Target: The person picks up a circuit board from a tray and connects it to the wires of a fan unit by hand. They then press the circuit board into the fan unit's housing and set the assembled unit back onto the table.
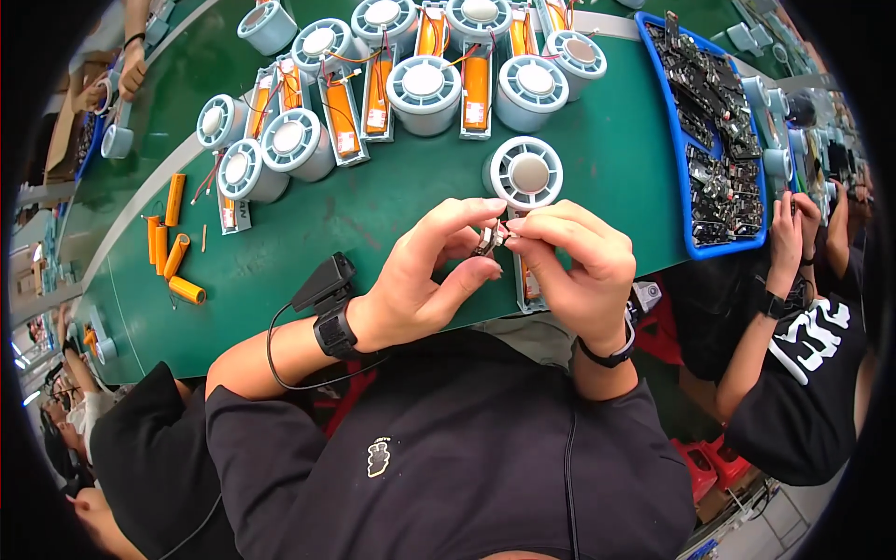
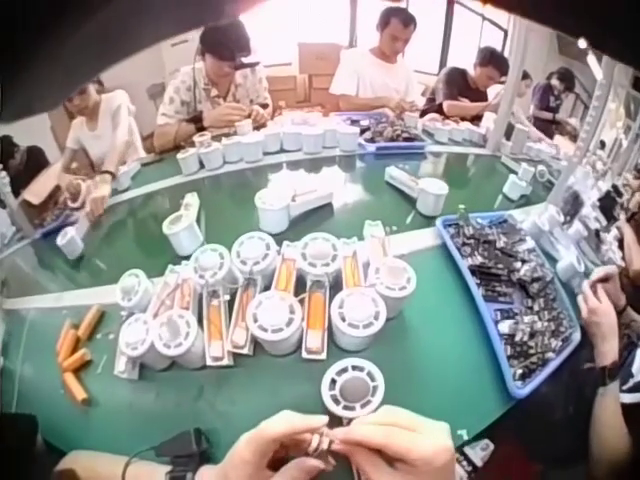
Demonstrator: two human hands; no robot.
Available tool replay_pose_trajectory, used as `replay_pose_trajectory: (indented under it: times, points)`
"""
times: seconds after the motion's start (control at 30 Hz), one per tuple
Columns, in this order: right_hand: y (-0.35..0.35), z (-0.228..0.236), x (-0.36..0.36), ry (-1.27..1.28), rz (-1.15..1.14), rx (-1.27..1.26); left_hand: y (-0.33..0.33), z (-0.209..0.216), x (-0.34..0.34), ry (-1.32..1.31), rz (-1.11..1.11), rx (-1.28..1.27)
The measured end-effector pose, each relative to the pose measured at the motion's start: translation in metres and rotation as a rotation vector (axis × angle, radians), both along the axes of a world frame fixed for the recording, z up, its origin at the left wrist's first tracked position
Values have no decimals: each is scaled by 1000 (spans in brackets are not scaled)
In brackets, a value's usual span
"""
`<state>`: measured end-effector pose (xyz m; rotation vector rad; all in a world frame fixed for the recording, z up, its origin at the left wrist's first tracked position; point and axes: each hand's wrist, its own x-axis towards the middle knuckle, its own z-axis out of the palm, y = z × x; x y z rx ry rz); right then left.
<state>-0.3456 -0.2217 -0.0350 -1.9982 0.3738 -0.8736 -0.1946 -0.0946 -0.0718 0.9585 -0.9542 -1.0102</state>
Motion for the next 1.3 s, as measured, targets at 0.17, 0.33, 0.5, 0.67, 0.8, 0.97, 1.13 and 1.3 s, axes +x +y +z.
replay_pose_trajectory:
  times: [0.17, 0.33, 0.5, 0.67, 0.8, 0.97, 1.13, 1.3]
  points:
    - [2, -6, 5, -4, -51, -167, -2, -1, 9, -220, -13, -11]
    - [3, -8, 10, -6, -93, -366, -3, 1, 4, -170, 8, -11]
    - [2, -10, 9, -11, -102, -402, -6, 8, 5, -136, -16, -38]
    - [-4, -10, 0, -19, -28, -206, -4, 12, 13, -100, -166, -9]
    - [-6, -13, -4, -56, -8, -32, -9, 18, 16, -194, -186, -17]
    - [-4, -15, -14, -32, -67, 35, -16, 21, 25, -592, -158, -109]
    - [5, -11, -20, -63, -129, 388, -18, 21, 36, -857, -28, -222]
    - [-3, -16, -33, -20, -78, 227, -28, 33, 38, -1111, 205, -293]
